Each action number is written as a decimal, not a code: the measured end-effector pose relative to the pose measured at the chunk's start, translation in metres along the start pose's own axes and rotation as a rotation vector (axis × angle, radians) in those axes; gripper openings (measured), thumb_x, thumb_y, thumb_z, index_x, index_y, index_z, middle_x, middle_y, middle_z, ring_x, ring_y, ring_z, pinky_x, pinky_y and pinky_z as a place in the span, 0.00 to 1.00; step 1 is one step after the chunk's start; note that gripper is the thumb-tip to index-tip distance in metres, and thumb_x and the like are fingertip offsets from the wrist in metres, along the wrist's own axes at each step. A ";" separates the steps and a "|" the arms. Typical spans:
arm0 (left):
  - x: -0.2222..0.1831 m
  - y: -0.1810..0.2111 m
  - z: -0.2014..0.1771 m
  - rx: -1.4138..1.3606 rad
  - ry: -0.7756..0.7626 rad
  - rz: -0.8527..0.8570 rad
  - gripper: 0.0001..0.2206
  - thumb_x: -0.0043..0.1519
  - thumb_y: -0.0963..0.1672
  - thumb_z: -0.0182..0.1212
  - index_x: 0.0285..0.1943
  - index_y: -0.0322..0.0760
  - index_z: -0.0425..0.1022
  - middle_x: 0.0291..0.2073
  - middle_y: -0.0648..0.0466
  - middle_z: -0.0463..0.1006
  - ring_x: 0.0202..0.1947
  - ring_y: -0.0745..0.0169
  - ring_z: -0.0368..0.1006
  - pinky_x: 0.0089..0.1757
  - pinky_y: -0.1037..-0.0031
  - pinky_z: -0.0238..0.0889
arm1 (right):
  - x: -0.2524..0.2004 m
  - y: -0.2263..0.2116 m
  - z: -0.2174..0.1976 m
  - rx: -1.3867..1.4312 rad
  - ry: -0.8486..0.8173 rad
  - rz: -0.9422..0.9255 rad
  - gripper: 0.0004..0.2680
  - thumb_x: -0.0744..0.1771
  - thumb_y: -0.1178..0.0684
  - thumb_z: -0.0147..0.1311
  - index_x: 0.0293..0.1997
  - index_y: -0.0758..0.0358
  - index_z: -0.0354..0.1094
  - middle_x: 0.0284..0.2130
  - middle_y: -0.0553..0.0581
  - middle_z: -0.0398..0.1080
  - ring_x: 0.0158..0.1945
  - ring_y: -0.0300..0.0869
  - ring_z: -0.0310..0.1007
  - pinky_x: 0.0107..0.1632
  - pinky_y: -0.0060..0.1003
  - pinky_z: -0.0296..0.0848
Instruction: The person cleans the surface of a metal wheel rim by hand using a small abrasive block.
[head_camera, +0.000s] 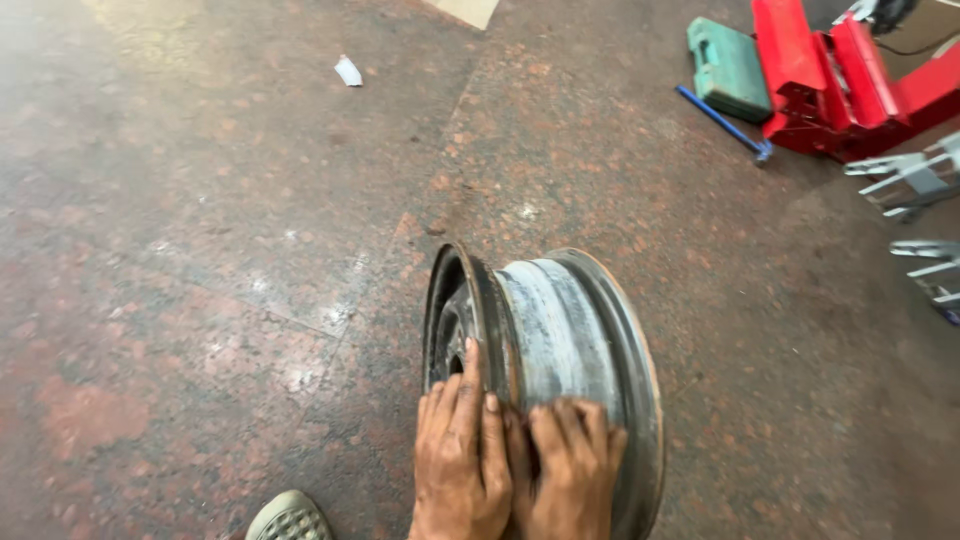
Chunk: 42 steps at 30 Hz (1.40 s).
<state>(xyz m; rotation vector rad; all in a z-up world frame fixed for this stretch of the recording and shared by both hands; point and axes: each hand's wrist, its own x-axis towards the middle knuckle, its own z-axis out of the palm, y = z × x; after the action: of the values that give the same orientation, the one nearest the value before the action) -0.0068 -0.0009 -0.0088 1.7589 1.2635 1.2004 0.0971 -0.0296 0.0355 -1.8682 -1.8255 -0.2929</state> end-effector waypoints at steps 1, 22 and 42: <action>-0.003 -0.002 -0.002 0.008 0.005 -0.006 0.25 0.66 0.40 0.47 0.73 0.20 0.59 0.42 0.38 0.76 0.43 0.43 0.72 0.48 0.57 0.63 | 0.009 0.004 0.003 0.001 -0.049 0.017 0.09 0.66 0.47 0.53 0.34 0.61 0.71 0.33 0.60 0.74 0.44 0.54 0.68 0.45 0.54 0.60; 0.003 0.008 0.000 0.041 0.012 0.057 0.25 0.65 0.38 0.48 0.73 0.19 0.56 0.48 0.35 0.75 0.48 0.36 0.71 0.51 0.54 0.61 | 0.005 0.008 0.005 0.116 -0.004 -0.047 0.08 0.67 0.49 0.53 0.36 0.63 0.70 0.33 0.62 0.72 0.42 0.56 0.68 0.45 0.53 0.62; -0.012 0.013 -0.012 -0.143 -0.169 -0.166 0.28 0.69 0.42 0.41 0.78 0.23 0.47 0.67 0.27 0.64 0.65 0.29 0.62 0.59 0.54 0.56 | 0.050 0.024 0.022 -0.021 -0.150 0.047 0.11 0.69 0.44 0.52 0.37 0.60 0.73 0.34 0.58 0.77 0.44 0.53 0.69 0.48 0.55 0.59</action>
<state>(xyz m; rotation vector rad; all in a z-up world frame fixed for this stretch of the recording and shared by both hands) -0.0152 -0.0168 0.0034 1.5832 1.1698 1.0004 0.1197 0.0253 0.0362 -1.9922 -1.8788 -0.1604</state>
